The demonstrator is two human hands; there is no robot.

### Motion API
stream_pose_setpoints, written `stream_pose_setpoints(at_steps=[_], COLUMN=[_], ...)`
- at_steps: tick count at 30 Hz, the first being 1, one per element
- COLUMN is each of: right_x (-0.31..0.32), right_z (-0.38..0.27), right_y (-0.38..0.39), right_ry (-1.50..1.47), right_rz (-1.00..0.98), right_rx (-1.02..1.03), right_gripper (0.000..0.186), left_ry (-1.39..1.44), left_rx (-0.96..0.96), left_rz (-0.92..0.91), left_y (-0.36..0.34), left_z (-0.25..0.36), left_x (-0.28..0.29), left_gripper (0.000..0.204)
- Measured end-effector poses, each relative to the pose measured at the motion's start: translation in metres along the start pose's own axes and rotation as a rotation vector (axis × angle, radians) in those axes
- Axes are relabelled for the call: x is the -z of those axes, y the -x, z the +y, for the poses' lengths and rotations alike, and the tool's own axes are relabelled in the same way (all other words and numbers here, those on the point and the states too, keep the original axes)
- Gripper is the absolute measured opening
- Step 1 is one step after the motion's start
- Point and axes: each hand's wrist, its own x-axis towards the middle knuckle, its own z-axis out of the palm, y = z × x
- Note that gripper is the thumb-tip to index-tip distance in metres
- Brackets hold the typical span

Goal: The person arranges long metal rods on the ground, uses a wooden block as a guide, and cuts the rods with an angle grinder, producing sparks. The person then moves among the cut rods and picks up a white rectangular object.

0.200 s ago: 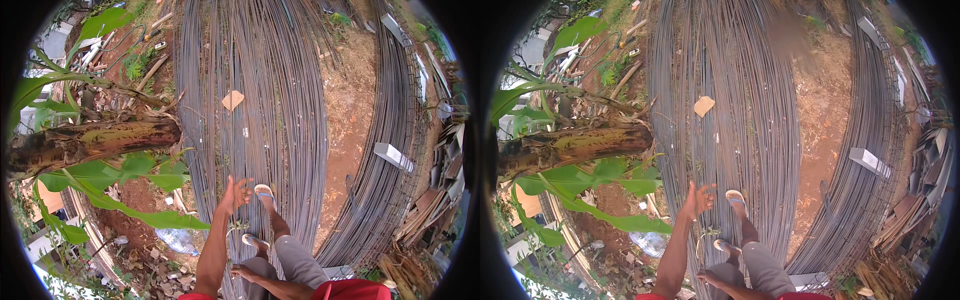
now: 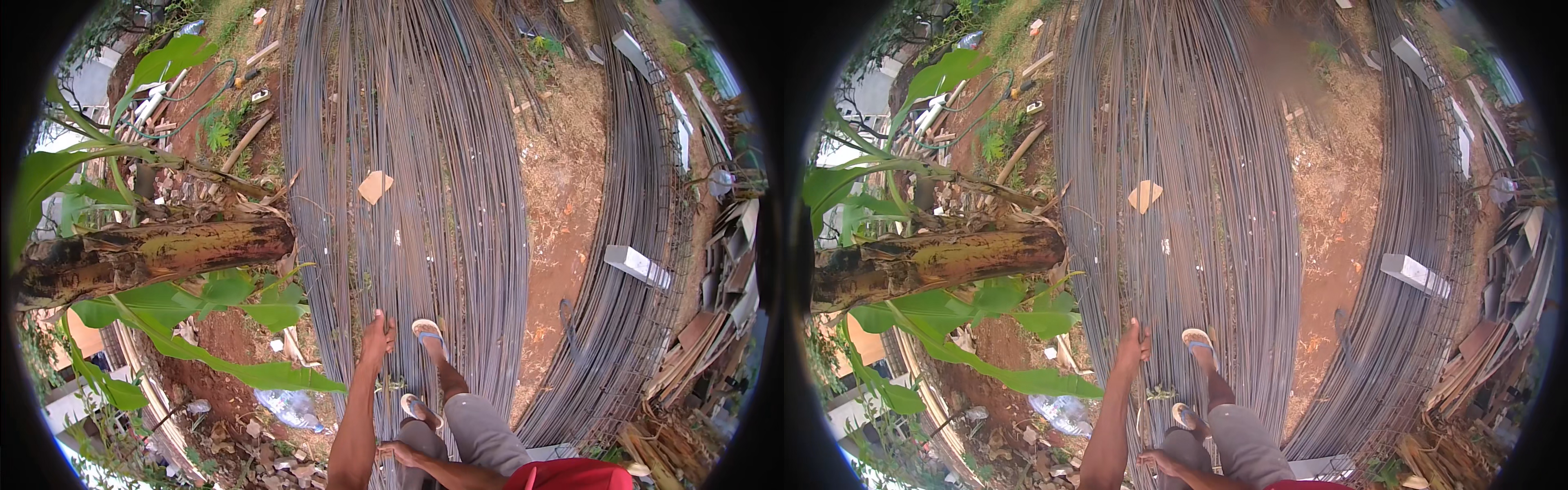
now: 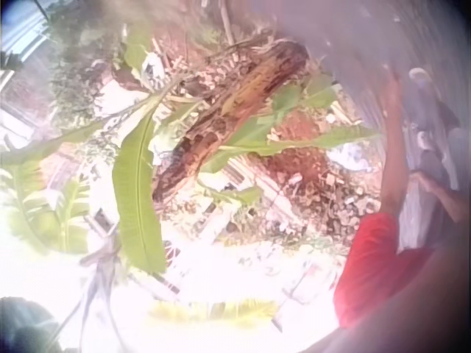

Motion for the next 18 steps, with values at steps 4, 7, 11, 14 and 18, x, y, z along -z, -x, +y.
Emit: stream_pose_setpoints(at_steps=[4, 7, 11, 14, 18], right_x=[-0.048, -0.063, -0.129, -0.229, -0.303], right_z=[-0.091, -0.206, -0.452, -0.636, -0.799], right_y=[0.019, 0.045, 0.112, 0.145, 0.175], right_ry=[0.149, 0.223, 0.257, 0.353, 0.163], right_rz=[-0.056, -0.042, 0.104, 0.154, -0.052], right_rx=[0.201, 0.363, 0.729, 0.896, 0.995], right_gripper=[0.049, 0.062, 0.067, 0.075, 0.086], left_ry=[-0.135, -0.215, -0.035, 0.017, 0.056], left_rx=[-0.061, -0.120, -0.087, -0.085, -0.008], left_rz=[0.148, 0.221, 0.139, 0.092, 0.076], left_y=[0.008, 0.013, 0.013, 0.014, 0.025], left_z=[0.016, 0.014, 0.012, 0.005, -0.004], left_x=[0.017, 0.041, 0.059, 0.069, 0.080], left_gripper=[0.060, 0.060, 0.061, 0.062, 0.064])
